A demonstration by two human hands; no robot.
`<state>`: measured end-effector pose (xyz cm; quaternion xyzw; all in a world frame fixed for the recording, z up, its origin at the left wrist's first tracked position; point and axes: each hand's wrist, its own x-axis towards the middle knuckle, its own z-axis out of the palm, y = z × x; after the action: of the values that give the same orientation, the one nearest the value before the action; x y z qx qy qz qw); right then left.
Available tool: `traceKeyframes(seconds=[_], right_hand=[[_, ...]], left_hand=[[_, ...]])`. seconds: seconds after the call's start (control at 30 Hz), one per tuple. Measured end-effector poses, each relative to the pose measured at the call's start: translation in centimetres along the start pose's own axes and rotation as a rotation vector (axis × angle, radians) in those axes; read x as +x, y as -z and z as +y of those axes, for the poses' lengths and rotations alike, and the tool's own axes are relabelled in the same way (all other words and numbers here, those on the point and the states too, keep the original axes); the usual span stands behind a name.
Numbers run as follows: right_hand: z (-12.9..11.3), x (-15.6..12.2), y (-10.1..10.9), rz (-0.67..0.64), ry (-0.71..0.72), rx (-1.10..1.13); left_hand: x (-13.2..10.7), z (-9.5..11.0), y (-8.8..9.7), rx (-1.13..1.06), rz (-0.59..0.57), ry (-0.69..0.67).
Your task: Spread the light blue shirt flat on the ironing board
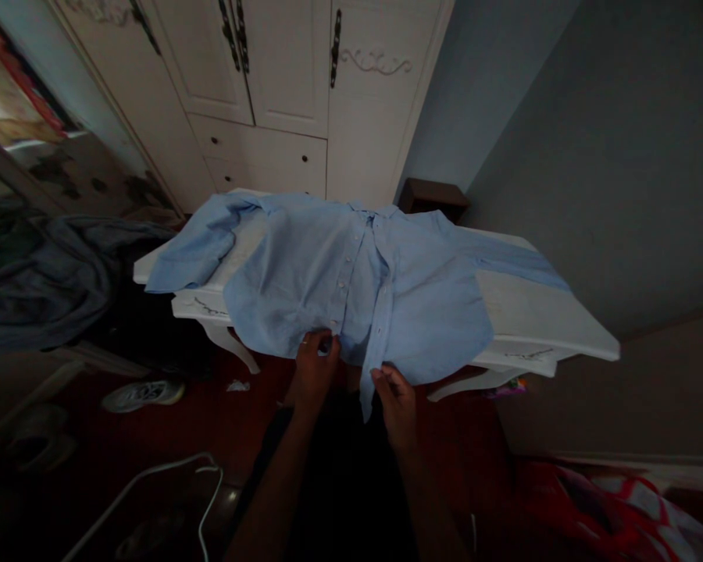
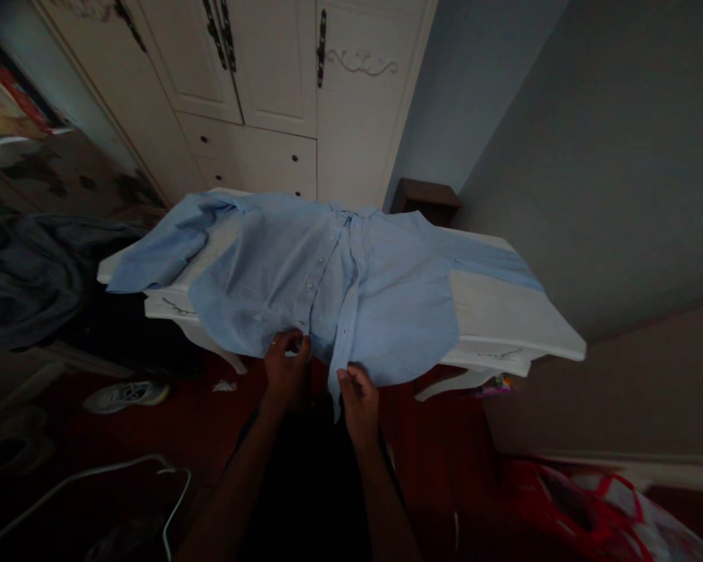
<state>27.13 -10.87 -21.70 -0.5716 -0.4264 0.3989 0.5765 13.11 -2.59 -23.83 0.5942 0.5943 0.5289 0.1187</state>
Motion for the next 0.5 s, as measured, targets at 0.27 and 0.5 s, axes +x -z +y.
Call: traceKeyframes(seconds=[0.27, 0.5], right_hand=[[-0.2, 0.0, -0.2, 0.022, -0.002, 0.018], [-3.6, -1.6, -1.3, -0.044, 0.207, -0.037]], left_hand=[[-2.1, 3.2, 5.0, -0.141, -0.075, -0.010], [-3.9, 6.2, 7.6, -0.170, -0.142, 0.058]])
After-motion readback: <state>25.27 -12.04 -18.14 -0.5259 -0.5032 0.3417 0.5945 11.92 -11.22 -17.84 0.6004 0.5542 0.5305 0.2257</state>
